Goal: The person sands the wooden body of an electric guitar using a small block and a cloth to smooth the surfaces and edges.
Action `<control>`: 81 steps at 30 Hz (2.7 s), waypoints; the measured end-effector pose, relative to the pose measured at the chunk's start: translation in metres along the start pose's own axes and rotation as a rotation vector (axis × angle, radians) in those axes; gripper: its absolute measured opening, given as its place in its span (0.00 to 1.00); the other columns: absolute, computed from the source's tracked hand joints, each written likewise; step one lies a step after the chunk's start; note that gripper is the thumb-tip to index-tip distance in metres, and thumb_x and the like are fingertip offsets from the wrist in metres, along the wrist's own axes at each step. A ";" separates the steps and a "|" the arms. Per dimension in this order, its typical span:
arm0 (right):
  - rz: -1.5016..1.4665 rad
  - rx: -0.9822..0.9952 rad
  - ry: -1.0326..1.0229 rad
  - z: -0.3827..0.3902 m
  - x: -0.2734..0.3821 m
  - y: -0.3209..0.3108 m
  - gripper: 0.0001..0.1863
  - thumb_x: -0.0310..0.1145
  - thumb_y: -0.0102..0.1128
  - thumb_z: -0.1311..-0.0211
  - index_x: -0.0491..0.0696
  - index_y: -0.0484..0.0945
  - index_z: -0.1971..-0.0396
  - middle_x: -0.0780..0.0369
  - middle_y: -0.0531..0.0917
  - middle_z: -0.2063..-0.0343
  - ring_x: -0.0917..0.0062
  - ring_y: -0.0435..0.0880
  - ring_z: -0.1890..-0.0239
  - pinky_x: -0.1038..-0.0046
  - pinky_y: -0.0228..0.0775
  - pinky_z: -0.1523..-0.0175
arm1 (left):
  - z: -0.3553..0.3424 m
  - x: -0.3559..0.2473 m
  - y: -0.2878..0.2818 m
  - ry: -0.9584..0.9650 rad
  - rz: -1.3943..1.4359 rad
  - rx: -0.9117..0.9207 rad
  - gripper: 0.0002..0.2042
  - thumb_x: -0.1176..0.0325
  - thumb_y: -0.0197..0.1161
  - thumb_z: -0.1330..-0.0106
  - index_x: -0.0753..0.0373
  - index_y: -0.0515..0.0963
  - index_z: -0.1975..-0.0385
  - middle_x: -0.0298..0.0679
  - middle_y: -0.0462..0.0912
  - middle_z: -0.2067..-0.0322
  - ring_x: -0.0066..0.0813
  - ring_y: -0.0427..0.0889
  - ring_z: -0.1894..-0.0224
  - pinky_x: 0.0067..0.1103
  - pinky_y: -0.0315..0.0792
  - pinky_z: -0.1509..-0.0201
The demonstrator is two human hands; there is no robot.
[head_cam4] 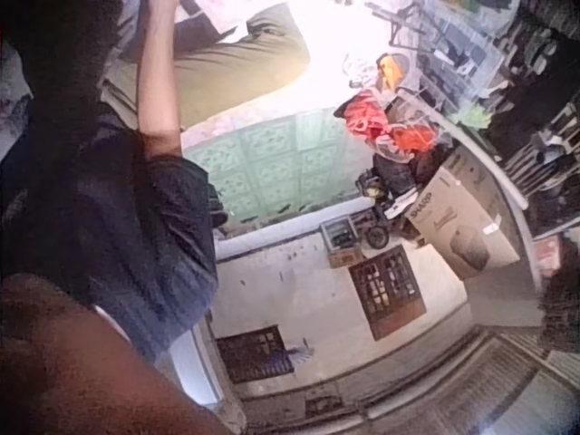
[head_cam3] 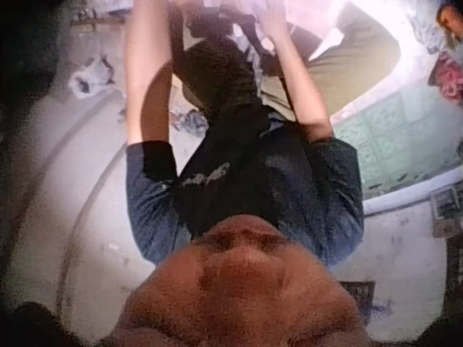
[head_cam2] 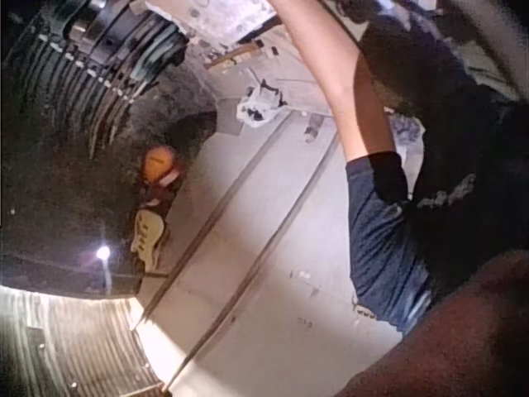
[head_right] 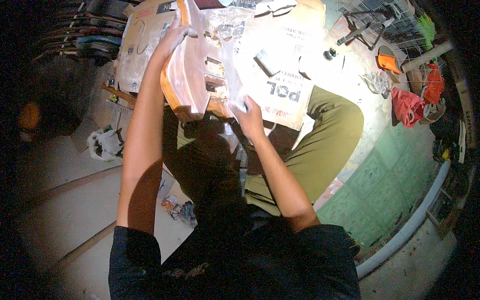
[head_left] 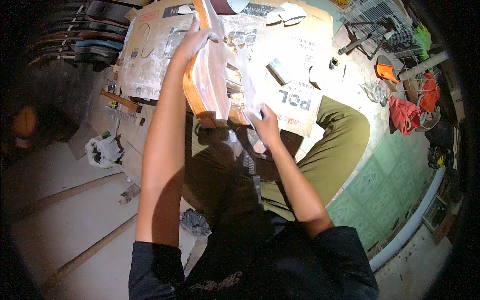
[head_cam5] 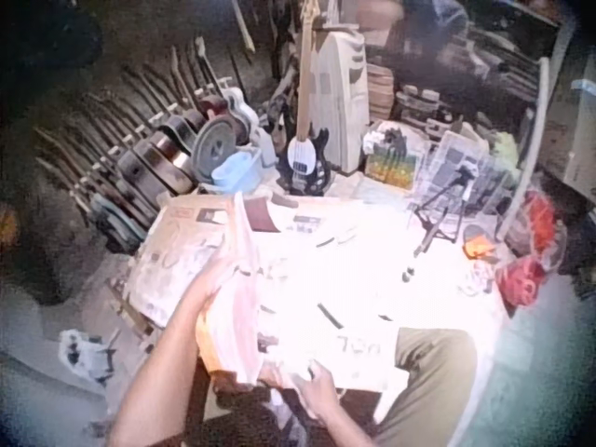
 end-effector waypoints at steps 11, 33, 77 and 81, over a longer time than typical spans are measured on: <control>0.279 -0.237 -0.183 0.028 0.014 0.014 0.11 0.26 0.66 0.40 0.39 0.73 0.64 0.55 0.78 0.68 0.72 0.78 0.63 0.71 0.70 0.55 | -0.029 0.012 -0.011 0.183 -0.235 -0.217 0.48 0.61 0.63 0.46 0.68 0.45 0.27 0.51 0.80 0.53 0.37 0.79 0.54 0.24 0.72 0.45; 0.317 -0.324 -0.314 0.022 0.023 0.015 0.14 0.27 0.65 0.41 0.39 0.70 0.61 0.51 0.76 0.67 0.62 0.76 0.64 0.65 0.68 0.55 | -0.038 0.034 -0.002 -0.003 -0.158 0.015 0.49 0.60 0.65 0.43 0.70 0.40 0.27 0.52 0.79 0.50 0.33 0.81 0.54 0.22 0.74 0.48; 0.409 -0.364 -0.217 0.015 0.044 0.008 0.20 0.26 0.65 0.42 0.37 0.67 0.55 0.45 0.77 0.60 0.52 0.78 0.55 0.60 0.68 0.47 | -0.051 0.049 0.020 0.249 -0.118 -0.176 0.37 0.60 0.61 0.36 0.69 0.54 0.30 0.53 0.71 0.39 0.38 0.70 0.38 0.27 0.67 0.36; 0.424 -0.372 -0.178 0.032 0.028 0.011 0.19 0.29 0.67 0.41 0.37 0.68 0.56 0.48 0.78 0.62 0.59 0.78 0.59 0.65 0.68 0.49 | -0.056 0.059 0.010 0.302 0.129 -0.072 0.42 0.61 0.65 0.38 0.65 0.48 0.28 0.54 0.69 0.38 0.40 0.68 0.36 0.28 0.64 0.34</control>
Point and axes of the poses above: each hand's wrist, its own z-axis away from the middle knuckle, its own y-axis out of the palm, x = y × z, the point moved 5 cm from there along -z, towards the middle knuckle
